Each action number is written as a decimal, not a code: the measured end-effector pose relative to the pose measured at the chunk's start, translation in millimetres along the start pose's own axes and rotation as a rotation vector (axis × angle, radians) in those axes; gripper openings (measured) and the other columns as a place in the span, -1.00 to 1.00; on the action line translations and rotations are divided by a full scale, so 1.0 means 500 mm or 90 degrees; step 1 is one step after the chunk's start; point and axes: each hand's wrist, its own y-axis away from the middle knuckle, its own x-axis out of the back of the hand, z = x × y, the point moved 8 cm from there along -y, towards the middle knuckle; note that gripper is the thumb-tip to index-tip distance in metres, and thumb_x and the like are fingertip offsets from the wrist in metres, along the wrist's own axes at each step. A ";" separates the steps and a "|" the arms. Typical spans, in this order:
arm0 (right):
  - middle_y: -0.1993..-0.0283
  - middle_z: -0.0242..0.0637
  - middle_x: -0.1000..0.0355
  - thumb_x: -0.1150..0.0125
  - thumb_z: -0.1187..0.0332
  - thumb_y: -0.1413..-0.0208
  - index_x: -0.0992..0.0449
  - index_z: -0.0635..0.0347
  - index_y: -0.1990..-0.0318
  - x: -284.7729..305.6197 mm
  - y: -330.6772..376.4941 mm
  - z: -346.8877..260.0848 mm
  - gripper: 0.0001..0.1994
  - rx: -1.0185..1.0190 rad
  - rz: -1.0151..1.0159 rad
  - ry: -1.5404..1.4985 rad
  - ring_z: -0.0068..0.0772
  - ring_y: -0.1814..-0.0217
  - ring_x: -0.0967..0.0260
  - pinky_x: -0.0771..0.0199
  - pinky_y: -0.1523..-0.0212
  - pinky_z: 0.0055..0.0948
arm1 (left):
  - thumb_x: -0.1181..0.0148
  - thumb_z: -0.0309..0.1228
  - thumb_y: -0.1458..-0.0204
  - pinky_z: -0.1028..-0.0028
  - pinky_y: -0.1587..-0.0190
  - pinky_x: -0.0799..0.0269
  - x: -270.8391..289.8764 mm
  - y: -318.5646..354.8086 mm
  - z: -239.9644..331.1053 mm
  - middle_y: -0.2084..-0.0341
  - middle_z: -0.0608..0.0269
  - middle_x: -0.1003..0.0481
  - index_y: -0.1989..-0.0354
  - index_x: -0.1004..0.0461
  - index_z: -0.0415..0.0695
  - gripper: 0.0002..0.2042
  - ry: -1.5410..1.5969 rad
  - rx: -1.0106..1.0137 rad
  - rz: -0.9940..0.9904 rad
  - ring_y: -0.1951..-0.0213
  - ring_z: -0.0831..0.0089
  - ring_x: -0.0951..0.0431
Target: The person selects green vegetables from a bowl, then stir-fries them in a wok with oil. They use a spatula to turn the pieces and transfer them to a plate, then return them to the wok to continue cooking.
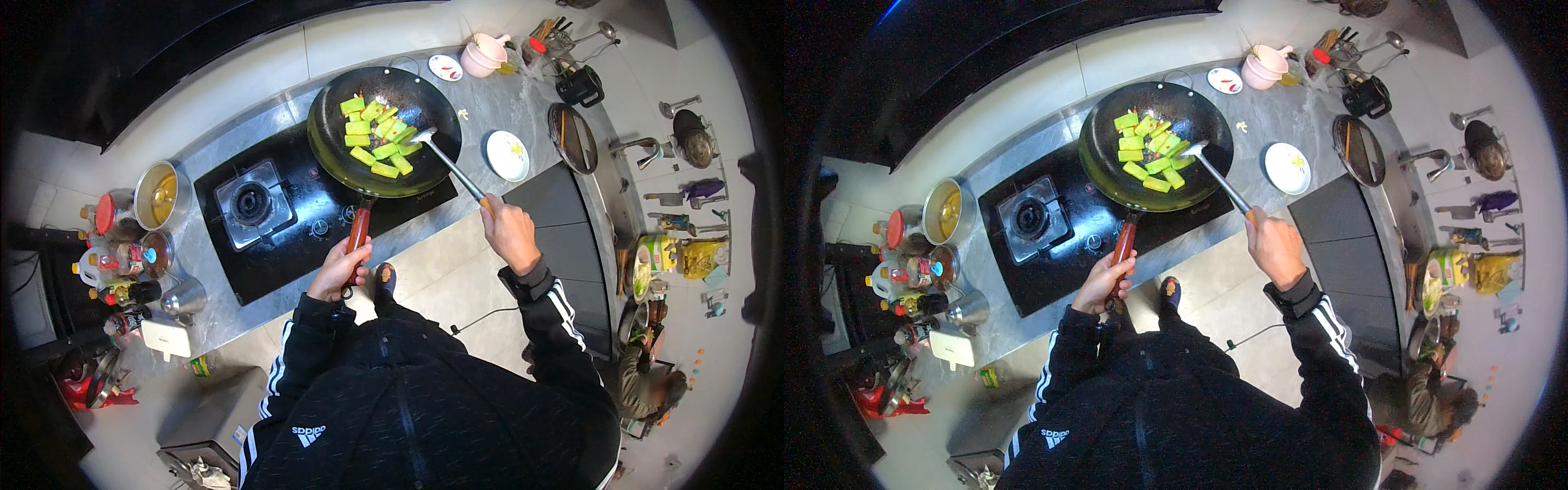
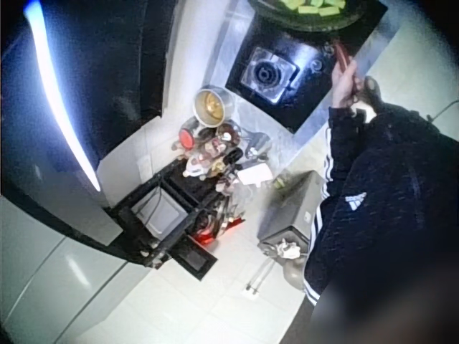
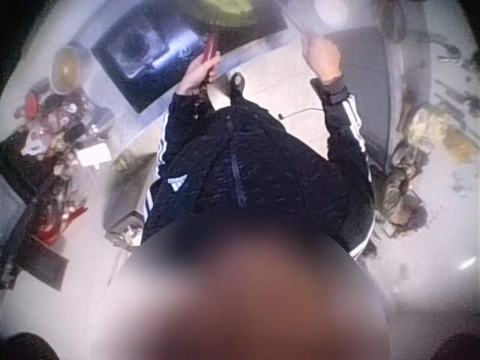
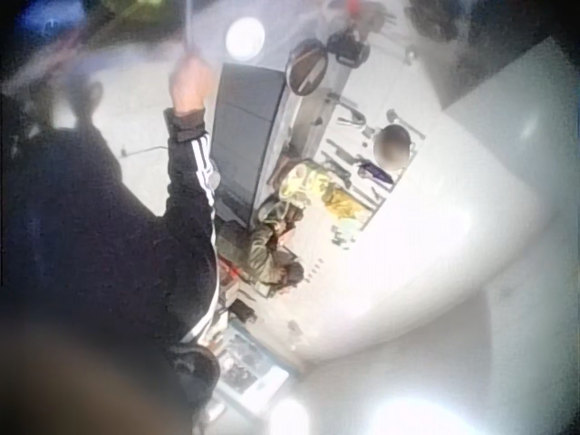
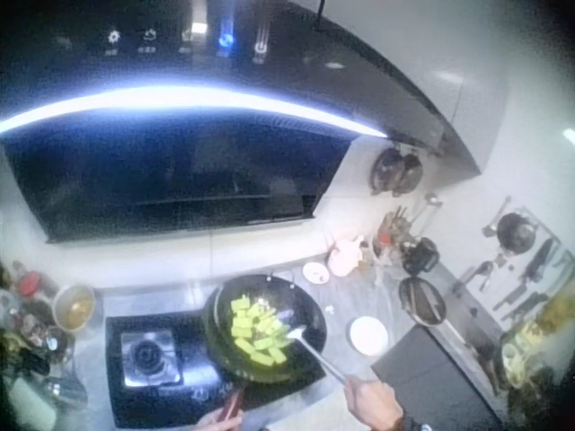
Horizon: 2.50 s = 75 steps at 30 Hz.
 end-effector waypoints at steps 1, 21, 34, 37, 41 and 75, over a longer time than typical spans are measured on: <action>0.48 0.07 -0.50 -0.13 0.26 -0.22 -0.49 0.20 0.05 0.002 -0.001 -0.004 -0.75 -0.006 0.009 -0.008 0.16 0.44 -0.50 -0.48 0.43 0.02 | -0.19 -0.37 -0.21 0.65 0.64 -0.25 -0.001 0.001 0.001 0.48 0.43 -0.31 -0.06 -0.30 -0.08 -0.70 0.002 -0.004 -0.009 0.62 0.69 -0.30; 0.48 0.11 -0.49 -0.15 0.30 -0.17 -0.52 0.21 0.25 -0.029 -0.134 -0.047 -0.83 0.045 0.044 -0.030 0.20 0.40 -0.51 -0.49 0.40 0.06 | -0.18 -0.31 -0.23 0.66 0.60 -0.23 0.001 -0.006 -0.008 0.45 0.46 -0.32 -0.08 -0.32 -0.01 -0.70 -0.026 0.002 -0.007 0.58 0.70 -0.31; 0.49 0.02 -0.51 -0.14 0.19 -0.24 -0.55 0.12 0.05 0.047 -0.080 -0.008 -0.74 -0.002 0.098 -0.061 0.16 0.43 -0.51 -0.50 0.41 0.04 | -0.20 -0.52 -0.11 0.65 0.74 -0.10 -0.042 0.007 0.035 0.66 0.52 -0.23 0.23 -0.23 -0.04 -0.77 0.039 0.039 -0.078 0.73 0.74 -0.19; 0.31 0.13 -0.55 -0.19 0.25 -0.23 -0.57 0.19 0.00 0.109 0.002 0.055 -0.72 -0.014 0.125 -0.214 0.14 0.25 -0.55 -0.56 0.26 -0.12 | -0.20 -0.55 -0.07 0.62 0.76 -0.06 -0.020 0.076 0.045 0.68 0.53 -0.19 0.25 -0.22 -0.03 -0.76 -0.027 0.075 0.002 0.76 0.72 -0.15; 0.19 0.11 -0.58 -0.15 0.30 -0.28 -0.52 0.38 -0.07 0.131 0.045 0.104 -0.66 -0.073 0.113 -0.349 -0.21 0.16 -0.62 -0.53 0.14 -0.35 | -0.17 -0.58 -0.03 0.60 0.75 -0.07 -0.032 0.061 0.113 0.67 0.49 -0.19 0.28 -0.20 -0.01 -0.74 -0.128 -0.029 -0.039 0.74 0.71 -0.15; 0.47 -0.57 -0.31 -0.17 0.29 -0.32 -0.48 0.30 -0.18 0.072 0.087 0.220 -0.63 -0.263 0.127 -0.744 -0.84 0.59 -0.07 -0.04 0.61 -0.71 | -0.13 -0.58 -0.07 0.62 0.75 -0.11 -0.045 -0.045 0.127 0.68 0.51 -0.21 0.25 -0.20 -0.02 -0.76 -0.033 0.007 -0.080 0.75 0.73 -0.17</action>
